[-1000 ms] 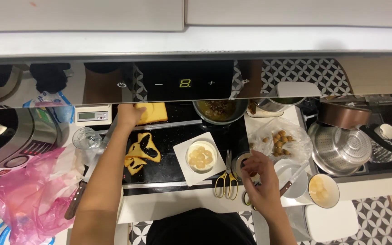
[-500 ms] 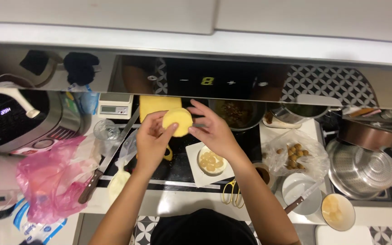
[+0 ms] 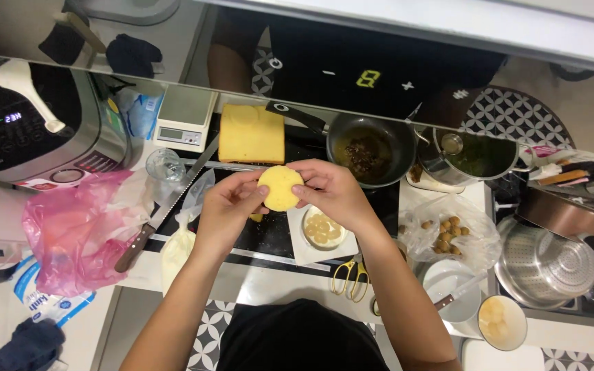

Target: Assembling a dessert by piping cream into a mold and adding fruit.

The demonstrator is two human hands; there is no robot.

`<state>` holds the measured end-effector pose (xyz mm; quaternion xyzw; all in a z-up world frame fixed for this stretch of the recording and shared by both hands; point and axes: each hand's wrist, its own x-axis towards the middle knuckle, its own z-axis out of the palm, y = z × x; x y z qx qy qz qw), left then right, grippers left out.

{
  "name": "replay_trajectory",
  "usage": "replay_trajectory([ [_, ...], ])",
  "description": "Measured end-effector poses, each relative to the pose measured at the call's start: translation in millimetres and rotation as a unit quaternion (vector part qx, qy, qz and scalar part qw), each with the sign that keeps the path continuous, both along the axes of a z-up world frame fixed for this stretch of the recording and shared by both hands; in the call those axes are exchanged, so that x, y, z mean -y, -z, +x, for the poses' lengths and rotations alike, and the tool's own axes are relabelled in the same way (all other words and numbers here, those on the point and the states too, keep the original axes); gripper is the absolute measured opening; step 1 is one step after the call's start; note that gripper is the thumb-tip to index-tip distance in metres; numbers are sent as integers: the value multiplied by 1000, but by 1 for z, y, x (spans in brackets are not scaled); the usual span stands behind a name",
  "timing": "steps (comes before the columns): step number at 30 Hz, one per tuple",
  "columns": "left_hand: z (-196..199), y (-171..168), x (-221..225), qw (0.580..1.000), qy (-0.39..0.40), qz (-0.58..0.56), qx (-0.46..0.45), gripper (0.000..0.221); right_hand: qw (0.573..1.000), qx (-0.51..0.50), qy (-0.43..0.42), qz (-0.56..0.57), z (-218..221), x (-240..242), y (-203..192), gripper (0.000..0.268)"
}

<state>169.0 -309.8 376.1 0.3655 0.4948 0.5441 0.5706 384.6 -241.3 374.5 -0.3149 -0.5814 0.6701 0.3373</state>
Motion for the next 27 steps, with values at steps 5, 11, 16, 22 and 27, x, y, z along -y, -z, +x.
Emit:
replay_trajectory([
  [5,0,6,3,998,-27,18,-47,32,999,32,-8,-27,-15,-3,-9,43],
  [11,-16,-2,-9,987,-63,96,-116,21,968,-10,-28,-250,-40,-24,-10,46],
  [16,-32,-1,-51,975,-53,136,-167,18,944,-64,-14,-324,-51,-60,34,41],
  [22,-53,42,-116,986,-125,92,-53,24,967,43,143,-205,-20,-74,38,27],
  [27,-10,33,-82,978,40,-43,-202,28,982,42,101,-153,26,-31,10,26],
])
